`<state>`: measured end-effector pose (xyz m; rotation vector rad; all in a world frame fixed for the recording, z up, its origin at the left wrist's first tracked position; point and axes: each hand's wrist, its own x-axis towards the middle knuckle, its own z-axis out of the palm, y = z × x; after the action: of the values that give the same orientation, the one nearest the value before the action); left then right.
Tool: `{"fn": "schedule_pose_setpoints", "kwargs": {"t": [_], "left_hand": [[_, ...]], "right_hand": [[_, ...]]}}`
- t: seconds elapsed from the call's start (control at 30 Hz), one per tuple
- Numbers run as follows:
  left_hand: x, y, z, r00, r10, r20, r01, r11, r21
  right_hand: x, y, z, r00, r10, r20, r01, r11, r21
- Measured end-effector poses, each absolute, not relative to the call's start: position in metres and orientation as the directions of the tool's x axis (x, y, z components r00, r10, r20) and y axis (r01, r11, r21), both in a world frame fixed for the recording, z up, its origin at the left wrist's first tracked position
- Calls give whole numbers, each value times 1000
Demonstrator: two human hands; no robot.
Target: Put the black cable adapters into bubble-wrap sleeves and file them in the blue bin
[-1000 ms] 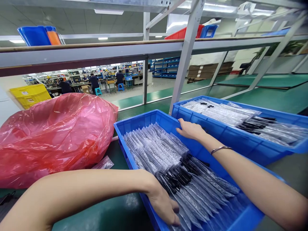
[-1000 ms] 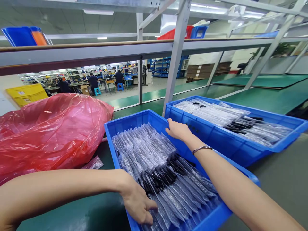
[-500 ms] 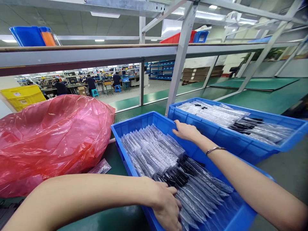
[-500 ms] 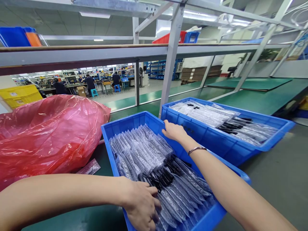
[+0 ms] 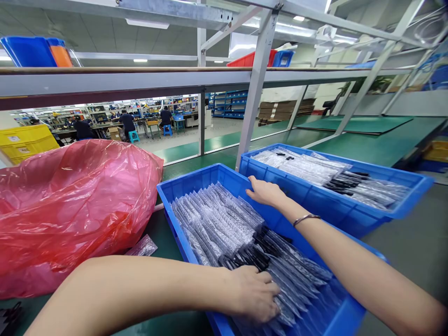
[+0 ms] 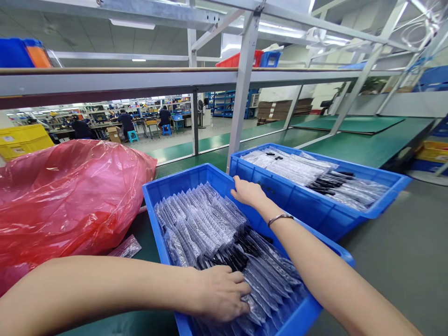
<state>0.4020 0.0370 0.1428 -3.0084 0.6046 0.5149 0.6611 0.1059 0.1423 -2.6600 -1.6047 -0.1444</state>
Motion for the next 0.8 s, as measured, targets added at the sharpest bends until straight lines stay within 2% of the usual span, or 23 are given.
{"fn": "schedule_pose_setpoints", "kwargs": {"t": [0.07,0.1,0.3,0.53,0.67,0.8], "left_hand": [[400,38,138,900,-400,-175,-414,-909,-53],[401,39,136,904,-403,-144,-416,-907,-69],[416,48,129,861,-396,-320,-395,-916,71],[445,46,141,880,-298,-370,-235,-950,207],[456,40,128,882,-288,-374,-264,-958,113],[456,40,115,924,-324,-201,-337,-941,-32]], "right_hand": [[660,106,143,463,881,97,884,-467,20],[660,106,143,464,880,98,884,-468,20],[658,105,146,469,877,102,880,-474,21],[657,105,148,470,876,106,880,-475,23],[657,105,148,467,877,108,881,-472,24],[659,106,148,464,879,112,883,-469,21]]}}
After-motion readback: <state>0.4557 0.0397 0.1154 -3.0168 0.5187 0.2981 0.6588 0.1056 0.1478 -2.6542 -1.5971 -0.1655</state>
